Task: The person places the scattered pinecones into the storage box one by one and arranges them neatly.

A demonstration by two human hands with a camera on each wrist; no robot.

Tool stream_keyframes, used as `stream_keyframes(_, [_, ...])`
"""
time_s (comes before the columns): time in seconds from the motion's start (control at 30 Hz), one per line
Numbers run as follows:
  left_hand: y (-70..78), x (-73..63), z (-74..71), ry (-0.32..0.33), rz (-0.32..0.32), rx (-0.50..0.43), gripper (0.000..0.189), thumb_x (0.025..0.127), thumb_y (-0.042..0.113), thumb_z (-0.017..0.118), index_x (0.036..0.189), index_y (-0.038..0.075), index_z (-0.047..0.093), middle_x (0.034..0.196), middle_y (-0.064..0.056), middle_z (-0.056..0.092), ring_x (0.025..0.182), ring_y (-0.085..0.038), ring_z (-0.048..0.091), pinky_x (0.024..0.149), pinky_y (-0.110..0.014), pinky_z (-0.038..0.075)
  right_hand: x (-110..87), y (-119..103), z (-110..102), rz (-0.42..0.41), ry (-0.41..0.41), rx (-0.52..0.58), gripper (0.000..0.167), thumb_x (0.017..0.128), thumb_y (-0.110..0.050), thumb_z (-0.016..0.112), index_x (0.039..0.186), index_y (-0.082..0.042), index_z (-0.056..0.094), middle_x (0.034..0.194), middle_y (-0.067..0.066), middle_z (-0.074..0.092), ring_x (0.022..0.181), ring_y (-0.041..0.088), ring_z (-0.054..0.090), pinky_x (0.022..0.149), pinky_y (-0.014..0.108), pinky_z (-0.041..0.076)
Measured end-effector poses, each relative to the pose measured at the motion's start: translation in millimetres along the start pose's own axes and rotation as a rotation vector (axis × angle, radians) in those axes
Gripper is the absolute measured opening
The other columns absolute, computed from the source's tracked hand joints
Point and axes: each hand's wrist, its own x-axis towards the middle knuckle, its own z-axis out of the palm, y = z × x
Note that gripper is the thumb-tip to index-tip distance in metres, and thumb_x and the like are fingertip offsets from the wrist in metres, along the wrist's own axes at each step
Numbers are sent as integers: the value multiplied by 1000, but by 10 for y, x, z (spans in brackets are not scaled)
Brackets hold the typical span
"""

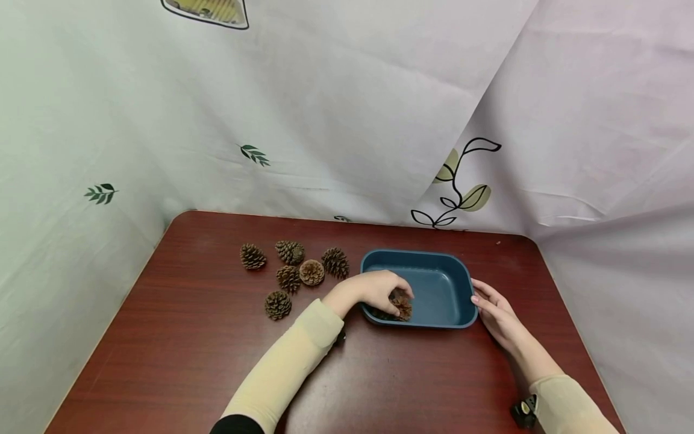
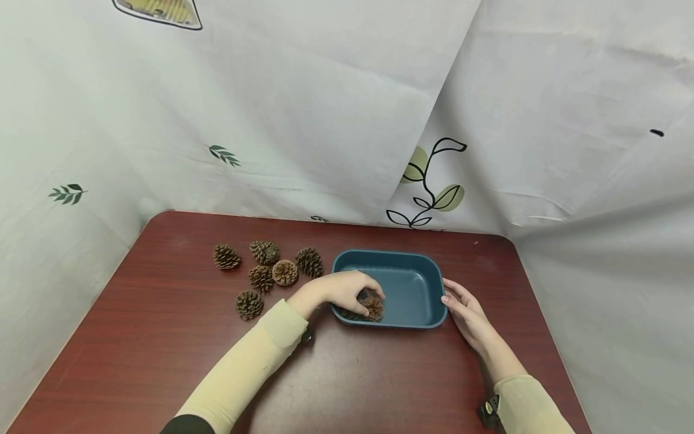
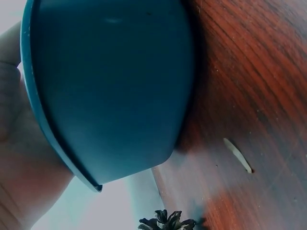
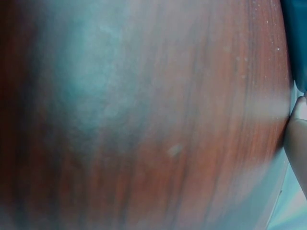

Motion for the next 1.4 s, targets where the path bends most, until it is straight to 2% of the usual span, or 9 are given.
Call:
stream_keyframes(0.23, [-11, -28, -37, 41, 7, 29, 41, 99, 22, 78, 138, 15, 70, 138, -1, 71, 123, -15, 68, 103, -24, 56, 6, -14, 10, 5, -3, 4, 47, 112, 4, 37, 144, -21, 58, 141, -13, 67, 126, -2, 64, 103, 12, 53])
stream_keyframes(0.43, [-2, -63, -80, 55, 12, -3, 40, 100, 22, 77, 139, 15, 70, 137, 0, 71, 121, -15, 68, 101, -22, 57, 10, -27, 16, 1, -3, 8, 46, 112, 4, 37, 144, -20, 58, 142, -12, 67, 126, -1, 64, 103, 13, 53])
stream_keyframes(0.73, [6, -144, -142, 111, 37, -25, 39, 102, 19, 74, 139, 12, 69, 141, -2, 70, 126, -19, 68, 108, -27, 55, 5, -14, 5, 6, 4, 15, 47, 112, 5, 37, 143, -22, 59, 141, -13, 67, 125, -2, 64, 103, 12, 53])
stream_keyframes(1.17, [71, -482, -289, 206, 40, -35, 39, 101, 17, 75, 139, 14, 69, 145, -4, 66, 130, -21, 65, 113, -37, 54, -1, -10, 13, 9, 7, 16, 46, 111, 5, 37, 143, -21, 59, 140, -13, 67, 125, -2, 65, 102, 13, 54])
stream_keyframes(1.4, [61, -727, -337, 261, 41, 25, 40, 101, 17, 75, 140, 15, 69, 144, -3, 68, 132, -21, 65, 113, -38, 54, -6, -17, 26, 16, 14, -2, 46, 111, 4, 38, 142, -22, 59, 139, -14, 68, 125, -3, 64, 101, 12, 54])
